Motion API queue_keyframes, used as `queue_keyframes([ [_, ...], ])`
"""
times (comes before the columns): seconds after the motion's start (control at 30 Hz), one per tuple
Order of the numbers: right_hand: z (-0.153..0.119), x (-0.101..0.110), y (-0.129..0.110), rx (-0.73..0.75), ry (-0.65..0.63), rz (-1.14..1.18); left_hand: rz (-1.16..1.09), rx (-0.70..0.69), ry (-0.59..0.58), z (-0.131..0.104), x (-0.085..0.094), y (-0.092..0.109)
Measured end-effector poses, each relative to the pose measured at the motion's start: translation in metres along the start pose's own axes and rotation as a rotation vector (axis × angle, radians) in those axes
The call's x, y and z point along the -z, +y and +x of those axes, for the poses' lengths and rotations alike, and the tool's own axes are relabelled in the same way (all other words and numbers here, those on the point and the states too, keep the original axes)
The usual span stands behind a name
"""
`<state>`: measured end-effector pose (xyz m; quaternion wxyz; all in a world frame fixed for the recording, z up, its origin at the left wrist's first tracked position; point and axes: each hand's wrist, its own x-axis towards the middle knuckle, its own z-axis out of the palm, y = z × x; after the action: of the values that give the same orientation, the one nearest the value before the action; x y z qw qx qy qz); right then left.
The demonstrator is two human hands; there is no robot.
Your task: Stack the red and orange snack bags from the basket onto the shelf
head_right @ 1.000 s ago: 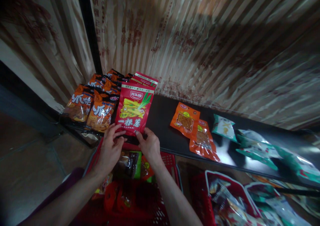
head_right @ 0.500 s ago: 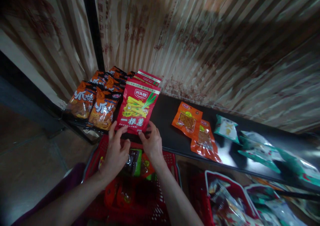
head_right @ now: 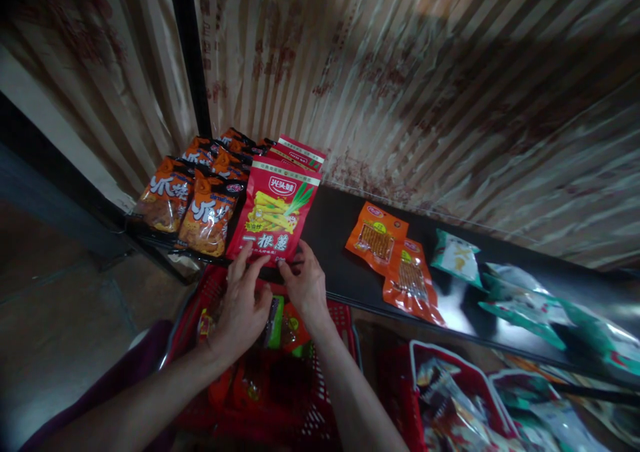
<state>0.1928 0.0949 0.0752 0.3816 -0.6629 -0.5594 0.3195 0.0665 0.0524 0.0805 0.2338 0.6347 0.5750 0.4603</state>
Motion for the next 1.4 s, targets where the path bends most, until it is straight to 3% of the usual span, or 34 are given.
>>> queue_keyframes([
  [0.33, 0.0, 0.0, -0.002, 0.025, 0.007, -0.002, 0.068, -0.031, -0.019, 0.004, 0.003, 0.001],
  [0.53, -0.001, 0.001, -0.001, 0.055, 0.051, -0.091, 0.216, -0.061, -0.113, 0.003, 0.004, -0.001],
  [0.7, -0.009, 0.005, -0.007, 0.265, 0.211, -0.159, 0.263, -0.087, -0.132, 0.002, 0.001, 0.001],
  [0.87, -0.011, 0.007, -0.013, 0.508, 0.269, -0.274, 0.3, -0.065, -0.184, 0.001, -0.002, 0.005],
  [0.97, -0.001, 0.009, -0.009, 0.447, 0.307, -0.304, 0.33, -0.04, -0.226, 0.001, -0.002, 0.006],
  [1.07, 0.013, 0.009, -0.008, 0.378, 0.247, -0.212, 0.358, -0.037, -0.242, 0.001, -0.003, 0.005],
  [1.27, 0.022, -0.001, -0.032, 0.489, 0.206, -0.136, 0.381, -0.039, -0.241, 0.001, -0.003, 0.003],
  [1.4, 0.026, -0.009, -0.034, 0.474, 0.334, -0.233, 0.416, -0.023, -0.242, 0.003, -0.002, 0.003],
])
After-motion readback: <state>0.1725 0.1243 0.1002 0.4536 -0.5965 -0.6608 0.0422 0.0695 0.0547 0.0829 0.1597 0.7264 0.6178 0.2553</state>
